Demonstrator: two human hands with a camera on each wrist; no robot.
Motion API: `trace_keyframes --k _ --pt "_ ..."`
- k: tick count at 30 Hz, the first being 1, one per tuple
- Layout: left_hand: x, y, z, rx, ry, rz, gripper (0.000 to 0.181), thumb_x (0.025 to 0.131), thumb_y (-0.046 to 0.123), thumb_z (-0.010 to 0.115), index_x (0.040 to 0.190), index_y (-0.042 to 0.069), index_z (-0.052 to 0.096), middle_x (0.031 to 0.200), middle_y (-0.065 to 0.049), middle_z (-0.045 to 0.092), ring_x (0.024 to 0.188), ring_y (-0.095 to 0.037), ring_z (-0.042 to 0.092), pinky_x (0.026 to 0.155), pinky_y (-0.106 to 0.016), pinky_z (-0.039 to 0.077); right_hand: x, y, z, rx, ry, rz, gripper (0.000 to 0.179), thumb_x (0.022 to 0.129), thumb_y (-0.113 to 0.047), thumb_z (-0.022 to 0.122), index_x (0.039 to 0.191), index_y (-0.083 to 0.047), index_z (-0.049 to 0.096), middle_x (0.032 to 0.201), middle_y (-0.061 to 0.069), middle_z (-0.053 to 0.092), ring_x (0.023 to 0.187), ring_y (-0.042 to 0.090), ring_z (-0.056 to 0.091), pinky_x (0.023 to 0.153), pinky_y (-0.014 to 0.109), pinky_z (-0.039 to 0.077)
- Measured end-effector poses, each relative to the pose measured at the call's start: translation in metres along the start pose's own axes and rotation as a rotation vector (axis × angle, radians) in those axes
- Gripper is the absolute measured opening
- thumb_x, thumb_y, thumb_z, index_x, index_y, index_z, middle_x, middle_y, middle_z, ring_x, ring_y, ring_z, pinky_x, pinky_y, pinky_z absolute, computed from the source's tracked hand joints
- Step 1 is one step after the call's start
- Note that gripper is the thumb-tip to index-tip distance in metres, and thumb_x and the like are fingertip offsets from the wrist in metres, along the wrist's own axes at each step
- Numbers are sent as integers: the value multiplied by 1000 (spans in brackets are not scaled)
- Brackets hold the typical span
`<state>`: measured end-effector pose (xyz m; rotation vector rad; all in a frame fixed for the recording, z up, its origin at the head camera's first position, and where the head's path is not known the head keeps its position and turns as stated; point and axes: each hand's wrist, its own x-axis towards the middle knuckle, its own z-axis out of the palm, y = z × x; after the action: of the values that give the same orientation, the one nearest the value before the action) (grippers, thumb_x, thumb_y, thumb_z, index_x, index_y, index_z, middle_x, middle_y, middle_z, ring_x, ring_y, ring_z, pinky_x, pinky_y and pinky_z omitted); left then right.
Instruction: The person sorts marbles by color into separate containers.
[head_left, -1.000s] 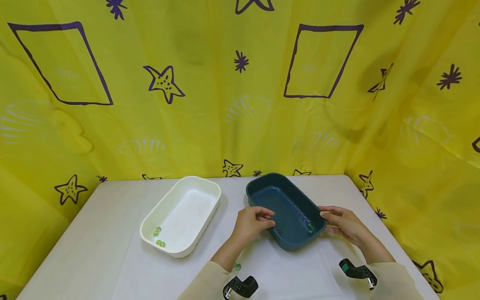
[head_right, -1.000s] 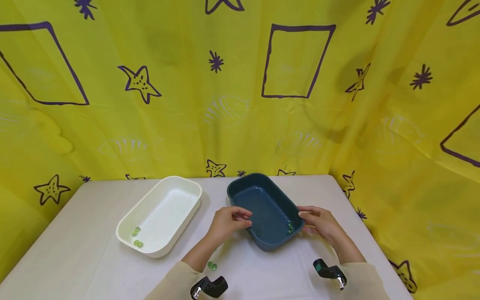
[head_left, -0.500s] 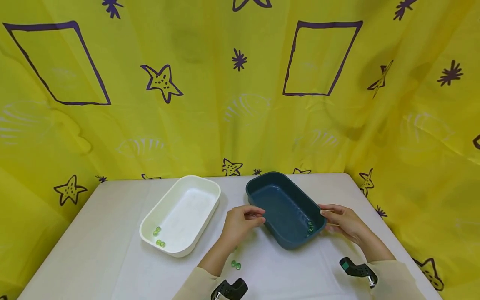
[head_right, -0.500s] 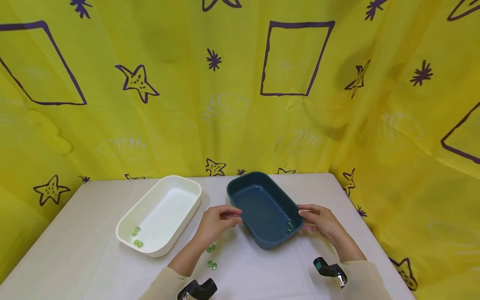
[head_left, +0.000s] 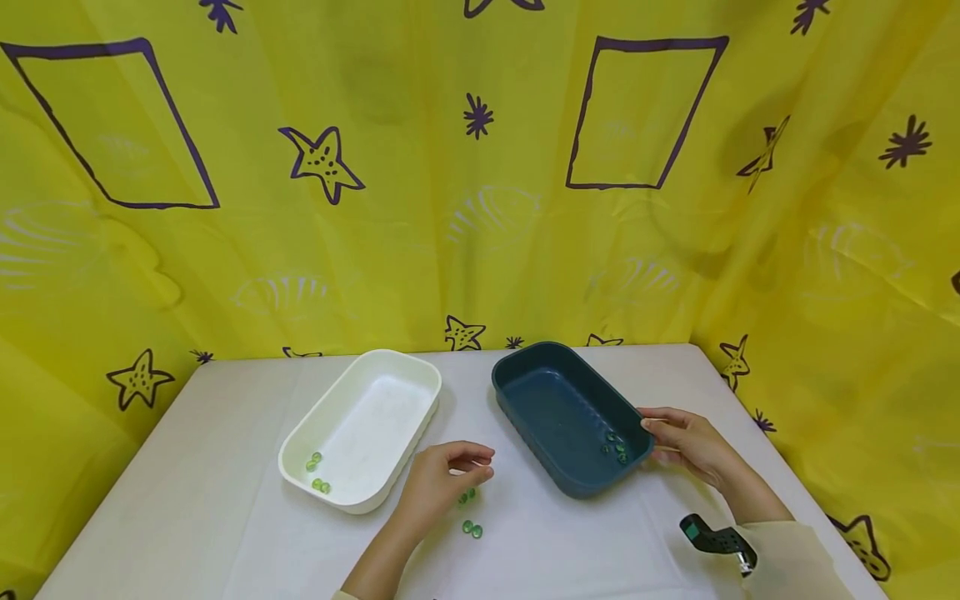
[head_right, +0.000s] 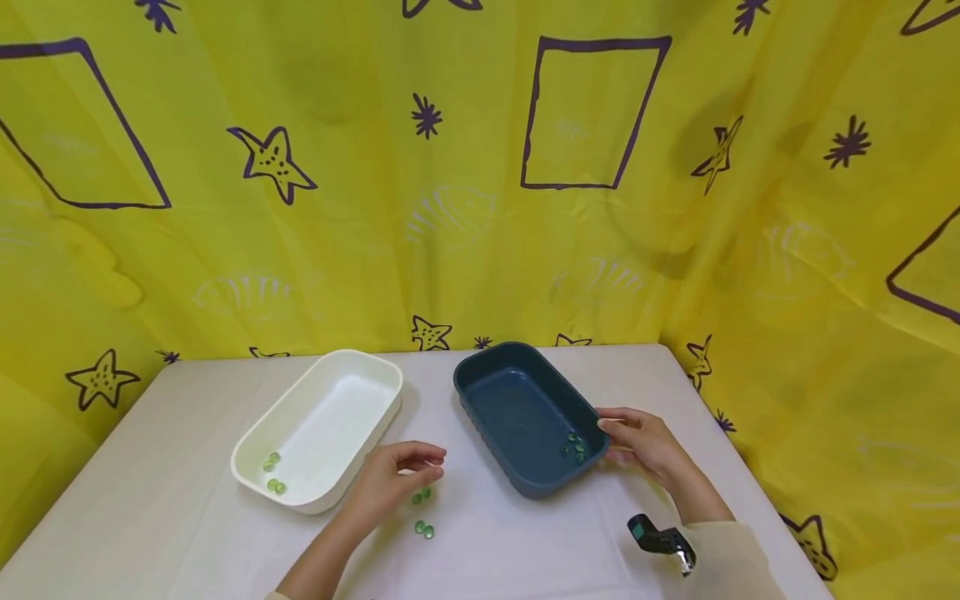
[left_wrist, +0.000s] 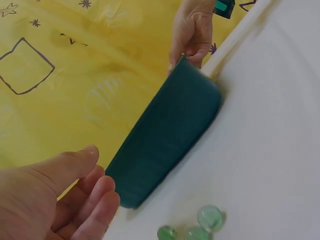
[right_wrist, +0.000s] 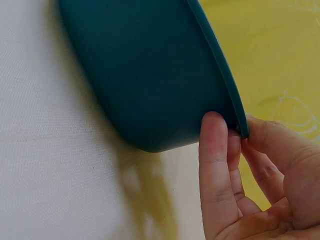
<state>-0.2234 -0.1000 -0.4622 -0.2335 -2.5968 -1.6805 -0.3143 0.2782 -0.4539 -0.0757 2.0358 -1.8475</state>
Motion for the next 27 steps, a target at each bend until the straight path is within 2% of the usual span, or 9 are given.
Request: trace_keyframes --k 8,14,19,27 --pt "-23 -15 -12 31 -32 20 25 83 17 79 104 5 75 97 -5 75 80 -5 68 68 -17 55 0 -1 1 -6 -3 -1 19 99 -17 62 108 -30 73 100 -7 67 83 9 68 74 24 61" --pt "-37 -20 -15 -13 -73 -24 27 82 17 80 106 6 74 100 -5 75 83 -5 67 70 -17 57 -1 -2 1 19 -13 -1 20 99 -16 61 106 -31 73 100 -8 68 82 8 68 72 23 61" --pt "-44 -22 -14 -40 -99 -61 26 81 15 81 105 6 75 104 -5 75 80 -5 67 68 -17 57 -1 -2 1 34 -21 -4 21 99 -15 61 102 -32 73 100 -8 68 82 9 68 72 22 61" --pt "-50 -29 -12 -5 -133 -30 24 80 15 81 102 8 76 95 0 75 76 -2 64 67 -17 57 0 1 0 37 -20 -16 23 99 -13 60 103 -32 73 100 -7 67 82 8 67 73 24 61"
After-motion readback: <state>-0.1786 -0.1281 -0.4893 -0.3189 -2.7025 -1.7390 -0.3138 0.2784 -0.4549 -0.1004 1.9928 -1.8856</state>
